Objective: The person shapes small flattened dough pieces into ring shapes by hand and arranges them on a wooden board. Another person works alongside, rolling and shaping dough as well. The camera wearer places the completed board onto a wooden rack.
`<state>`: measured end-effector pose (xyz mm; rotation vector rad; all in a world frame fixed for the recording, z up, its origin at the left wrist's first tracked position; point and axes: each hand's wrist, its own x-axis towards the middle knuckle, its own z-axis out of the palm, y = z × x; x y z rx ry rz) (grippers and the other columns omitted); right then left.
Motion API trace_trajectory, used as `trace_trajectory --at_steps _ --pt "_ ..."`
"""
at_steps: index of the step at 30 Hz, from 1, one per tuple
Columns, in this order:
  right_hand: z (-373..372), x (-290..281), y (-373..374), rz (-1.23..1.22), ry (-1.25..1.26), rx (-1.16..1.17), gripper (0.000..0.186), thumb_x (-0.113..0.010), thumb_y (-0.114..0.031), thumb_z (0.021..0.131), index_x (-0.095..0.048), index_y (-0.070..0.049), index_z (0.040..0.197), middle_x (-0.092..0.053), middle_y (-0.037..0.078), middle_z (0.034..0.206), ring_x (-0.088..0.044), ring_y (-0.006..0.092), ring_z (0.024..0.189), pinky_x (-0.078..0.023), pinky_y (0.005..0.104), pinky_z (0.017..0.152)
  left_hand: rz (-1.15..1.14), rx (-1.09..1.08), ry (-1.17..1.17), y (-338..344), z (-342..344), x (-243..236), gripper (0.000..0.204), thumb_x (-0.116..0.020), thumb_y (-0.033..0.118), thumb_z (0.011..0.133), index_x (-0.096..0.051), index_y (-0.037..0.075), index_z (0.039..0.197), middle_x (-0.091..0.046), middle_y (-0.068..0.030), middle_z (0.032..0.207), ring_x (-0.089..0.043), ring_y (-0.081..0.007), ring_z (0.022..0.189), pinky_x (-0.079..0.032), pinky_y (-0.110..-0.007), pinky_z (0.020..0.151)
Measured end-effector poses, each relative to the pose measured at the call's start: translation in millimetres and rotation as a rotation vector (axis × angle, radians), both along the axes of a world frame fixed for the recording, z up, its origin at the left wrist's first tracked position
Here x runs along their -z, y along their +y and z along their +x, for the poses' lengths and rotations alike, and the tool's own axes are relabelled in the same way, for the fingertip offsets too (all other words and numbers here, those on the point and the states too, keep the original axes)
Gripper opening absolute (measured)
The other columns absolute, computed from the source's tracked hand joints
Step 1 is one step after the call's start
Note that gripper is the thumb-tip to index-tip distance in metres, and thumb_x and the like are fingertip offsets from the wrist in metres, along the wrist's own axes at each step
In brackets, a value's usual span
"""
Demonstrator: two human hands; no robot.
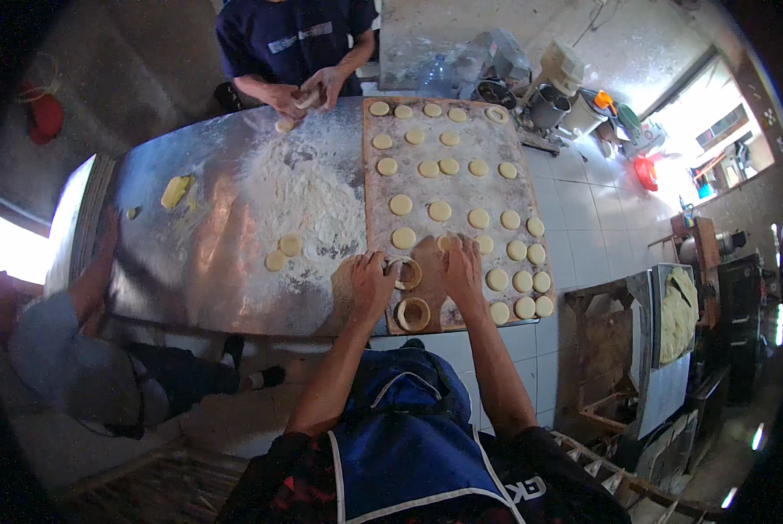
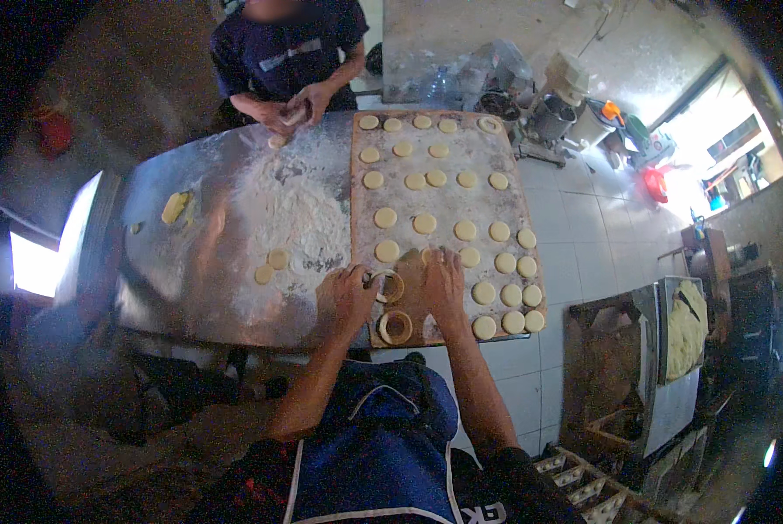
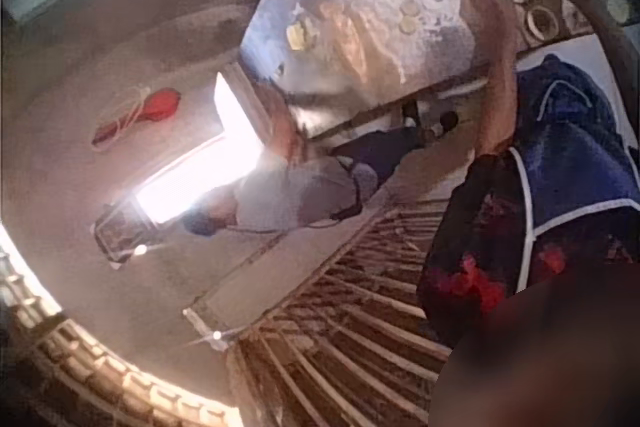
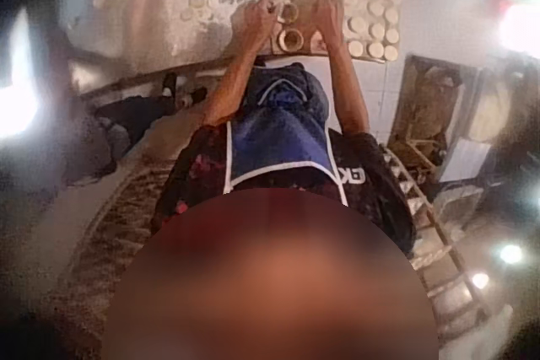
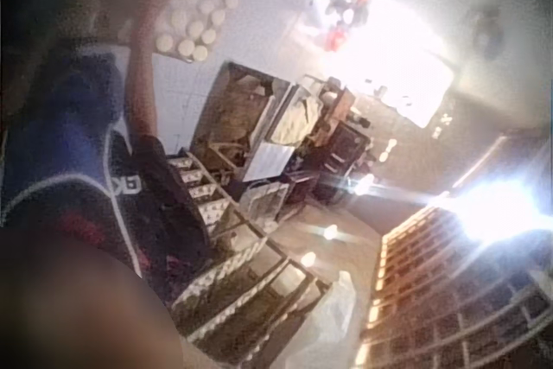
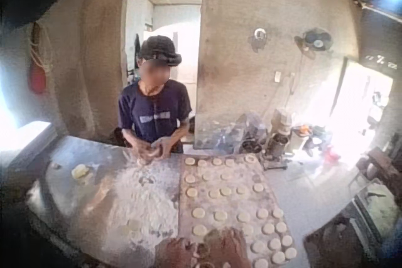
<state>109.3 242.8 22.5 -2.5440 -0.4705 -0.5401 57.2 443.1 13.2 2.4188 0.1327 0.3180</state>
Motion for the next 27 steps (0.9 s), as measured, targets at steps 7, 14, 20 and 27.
trace_trajectory --at_steps 7,14,20,27 --pt "29 -1 -9 -0.041 0.335 -0.022 0.029 -0.069 -0.010 0.077 -0.059 0.000 0.102 -0.061 0.025 0.108 -0.057 0.0437 0.102 -0.045 0.0508 0.088 -0.014 0.055 -0.255 -5 52 -5 0.024 -0.070 0.018 0.081 -0.063 0.001 0.095 -0.061 -0.0225 0.103 -0.059 -0.0391 0.096 -0.045 -0.048 0.087" --pt "35 -44 8 0.233 0.594 -0.107 0.021 -0.077 -0.010 0.073 -0.066 0.000 0.088 -0.069 0.019 0.084 -0.068 0.0337 0.077 -0.054 0.0414 0.070 0.120 0.328 0.074 -3 86 1 0.032 -0.072 0.019 0.074 -0.055 0.003 0.096 -0.062 -0.0185 0.090 -0.060 -0.0406 0.093 -0.039 -0.057 0.081" --pt "17 -73 67 0.519 0.711 -0.286 0.021 -0.077 -0.004 0.074 -0.070 0.000 0.093 -0.072 0.009 0.084 -0.067 0.0147 0.075 -0.055 0.0329 0.071 -0.591 0.204 0.145 52 76 -24 0.041 -0.077 0.015 0.070 -0.051 0.004 0.100 -0.062 -0.0137 0.082 -0.063 -0.0314 0.083 -0.049 -0.042 0.074" --pt "51 -25 195 0.279 0.733 -0.210 0.021 -0.078 -0.009 0.071 -0.070 -0.002 0.090 -0.070 0.019 0.086 -0.070 0.0326 0.081 -0.053 0.0407 0.071 -0.110 -0.007 -0.195 175 56 -44 0.028 -0.065 0.000 0.078 -0.051 0.006 0.101 -0.055 -0.0145 0.090 -0.058 -0.0330 0.087 -0.045 -0.045 0.082"
